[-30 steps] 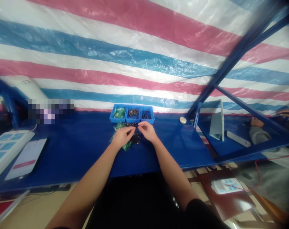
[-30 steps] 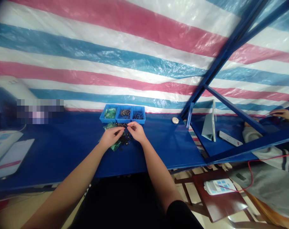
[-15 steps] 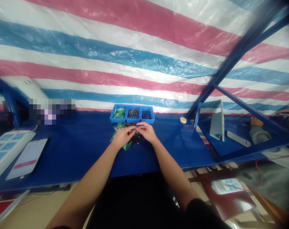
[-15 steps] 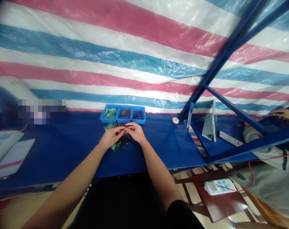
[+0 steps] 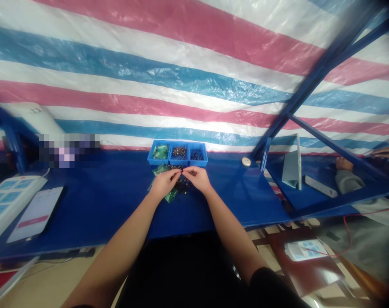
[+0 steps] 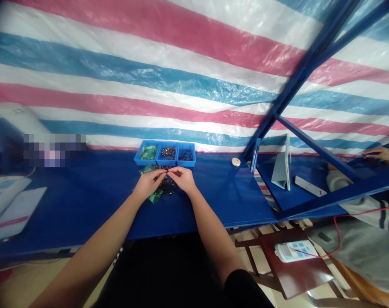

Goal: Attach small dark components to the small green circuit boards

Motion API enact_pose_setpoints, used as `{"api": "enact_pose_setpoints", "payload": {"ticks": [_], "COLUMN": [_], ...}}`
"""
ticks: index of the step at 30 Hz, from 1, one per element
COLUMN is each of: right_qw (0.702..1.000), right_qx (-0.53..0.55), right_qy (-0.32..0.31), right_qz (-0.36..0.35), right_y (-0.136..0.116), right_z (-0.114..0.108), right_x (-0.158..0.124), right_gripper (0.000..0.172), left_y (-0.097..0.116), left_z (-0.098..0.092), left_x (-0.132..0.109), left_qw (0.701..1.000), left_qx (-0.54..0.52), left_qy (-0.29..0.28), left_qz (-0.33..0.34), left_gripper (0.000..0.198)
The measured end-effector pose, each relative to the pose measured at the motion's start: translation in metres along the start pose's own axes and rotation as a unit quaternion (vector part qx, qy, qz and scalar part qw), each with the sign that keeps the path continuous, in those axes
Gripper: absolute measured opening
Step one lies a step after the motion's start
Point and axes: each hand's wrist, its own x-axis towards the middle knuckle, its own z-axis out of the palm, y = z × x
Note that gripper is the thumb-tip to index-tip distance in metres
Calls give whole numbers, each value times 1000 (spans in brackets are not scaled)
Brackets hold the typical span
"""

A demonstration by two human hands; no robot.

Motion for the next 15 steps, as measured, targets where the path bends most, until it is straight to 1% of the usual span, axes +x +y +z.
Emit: {"api": "enact_pose_setpoints", "payload": {"ticks": [9, 15], "right_qw": [1000, 1000], "right_qx": [3, 11], "right_qy": [-5, -7], "right_qz": [-13, -1], "right_y": [-5, -7], "right_z": [-1, 0], "right_x": [-1, -2], "right_gripper": [28, 28], "left_y": [4, 4], "left_z": [-4, -4], "left_x": [1, 0], "left_qw": [1000, 999], "left_qx": [10, -9], "left_qy": [7, 17], "left_qz": [-15, -30], "left_gripper": [31, 31]}}
